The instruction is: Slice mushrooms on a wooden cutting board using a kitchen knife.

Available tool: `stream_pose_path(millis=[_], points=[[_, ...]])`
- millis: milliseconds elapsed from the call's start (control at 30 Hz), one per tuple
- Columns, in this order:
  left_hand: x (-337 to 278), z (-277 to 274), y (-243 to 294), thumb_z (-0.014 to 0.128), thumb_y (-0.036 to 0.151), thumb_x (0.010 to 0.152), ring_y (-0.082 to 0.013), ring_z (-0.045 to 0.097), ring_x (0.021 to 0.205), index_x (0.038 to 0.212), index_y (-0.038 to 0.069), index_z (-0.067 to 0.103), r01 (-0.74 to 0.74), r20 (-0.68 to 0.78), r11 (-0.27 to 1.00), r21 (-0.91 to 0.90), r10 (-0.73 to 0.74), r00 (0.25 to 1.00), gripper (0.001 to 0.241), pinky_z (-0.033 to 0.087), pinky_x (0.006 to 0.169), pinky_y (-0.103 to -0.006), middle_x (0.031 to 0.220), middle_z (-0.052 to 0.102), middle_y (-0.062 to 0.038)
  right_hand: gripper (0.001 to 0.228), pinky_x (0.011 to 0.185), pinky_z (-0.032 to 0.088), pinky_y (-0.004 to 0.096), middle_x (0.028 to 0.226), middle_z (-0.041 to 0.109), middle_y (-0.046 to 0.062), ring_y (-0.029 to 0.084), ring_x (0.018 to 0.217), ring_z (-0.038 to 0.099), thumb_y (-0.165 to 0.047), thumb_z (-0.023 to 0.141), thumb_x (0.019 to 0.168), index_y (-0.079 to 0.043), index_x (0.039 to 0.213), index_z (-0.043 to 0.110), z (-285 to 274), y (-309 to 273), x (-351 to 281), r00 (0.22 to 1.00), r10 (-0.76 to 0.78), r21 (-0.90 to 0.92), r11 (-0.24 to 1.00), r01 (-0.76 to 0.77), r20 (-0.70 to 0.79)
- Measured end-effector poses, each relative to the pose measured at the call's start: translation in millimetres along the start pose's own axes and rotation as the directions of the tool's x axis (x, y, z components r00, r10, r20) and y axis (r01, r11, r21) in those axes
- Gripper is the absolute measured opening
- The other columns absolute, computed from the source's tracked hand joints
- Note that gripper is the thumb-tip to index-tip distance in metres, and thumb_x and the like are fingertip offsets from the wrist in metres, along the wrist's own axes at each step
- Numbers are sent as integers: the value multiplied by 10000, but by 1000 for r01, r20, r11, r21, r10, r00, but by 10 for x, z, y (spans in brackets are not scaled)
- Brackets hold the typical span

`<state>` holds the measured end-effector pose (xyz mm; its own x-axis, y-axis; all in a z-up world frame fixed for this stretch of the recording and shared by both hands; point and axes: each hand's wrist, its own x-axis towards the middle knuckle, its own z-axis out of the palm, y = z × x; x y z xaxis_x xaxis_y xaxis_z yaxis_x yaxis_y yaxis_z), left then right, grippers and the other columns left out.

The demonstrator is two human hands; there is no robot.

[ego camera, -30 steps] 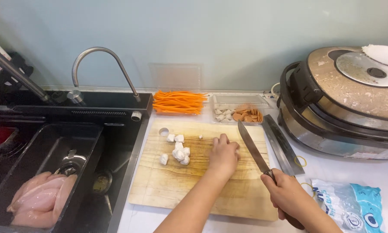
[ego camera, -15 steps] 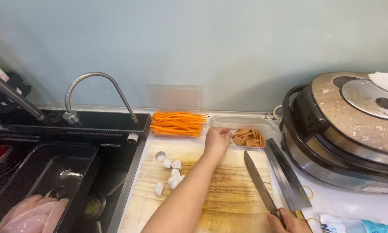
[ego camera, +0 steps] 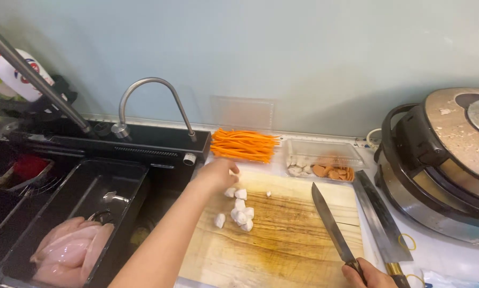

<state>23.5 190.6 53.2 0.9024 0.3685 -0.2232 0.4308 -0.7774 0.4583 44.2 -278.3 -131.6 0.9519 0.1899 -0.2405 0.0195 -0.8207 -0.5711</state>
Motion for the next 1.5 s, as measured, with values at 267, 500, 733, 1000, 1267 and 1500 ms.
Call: stream_pose_path(millis=[267,500,733,1000,1267,1500], points=[[-71,391,-402,822,160,684,-270,720,1041,1069,147,788,-98,67,991,-88,104,992,387,564,923,-361,1095,756,-134,292,577,507,336,582,615,76,160,547,642,-397,707,908,-105,928,709,-377,-581,-270,978,46,61,996,-59,206],[-801,581,702,806,226,747,-227,726,843,1064,88,708,-271,-216,871,-410,196,956,360,584,790,-374,893,732,-81,321,445,414,360,478,535,75,194,417,542,-401,652,996,-88,935,620,-618,-1053,-664,951,126,194,963,-185,284],[-959,1453,964,841,220,736,-250,703,865,1024,85,786,-273,-214,841,-467,192,958,323,559,810,-368,946,696,-107,294,430,459,374,452,583,93,211,396,612,-369,603,961,-78,915,614,-453,-1143,-819,973,40,159,984,-78,229],[-809,1559,894,815,179,791,-158,770,725,978,66,797,-172,-177,679,-714,63,982,220,588,706,-299,821,798,-82,318,693,545,531,745,754,196,385,759,734,-456,544,960,-139,975,566,-278,-1072,-893,981,-161,-225,957,181,107],[-856,1493,936,844,218,767,-170,724,619,861,72,826,-124,-187,776,-618,8,982,174,560,630,-311,731,774,-114,332,780,573,541,835,747,186,395,858,737,-454,482,986,-124,1013,512,-413,-1463,-1027,985,-60,-378,919,116,159],[-785,1557,907,842,241,780,-200,720,593,836,96,821,-112,-195,799,-591,-7,981,157,550,606,-335,694,750,-107,328,772,580,530,843,748,170,391,845,734,-411,452,1000,-91,1009,524,-379,-1720,-996,985,-118,-435,885,163,130]])
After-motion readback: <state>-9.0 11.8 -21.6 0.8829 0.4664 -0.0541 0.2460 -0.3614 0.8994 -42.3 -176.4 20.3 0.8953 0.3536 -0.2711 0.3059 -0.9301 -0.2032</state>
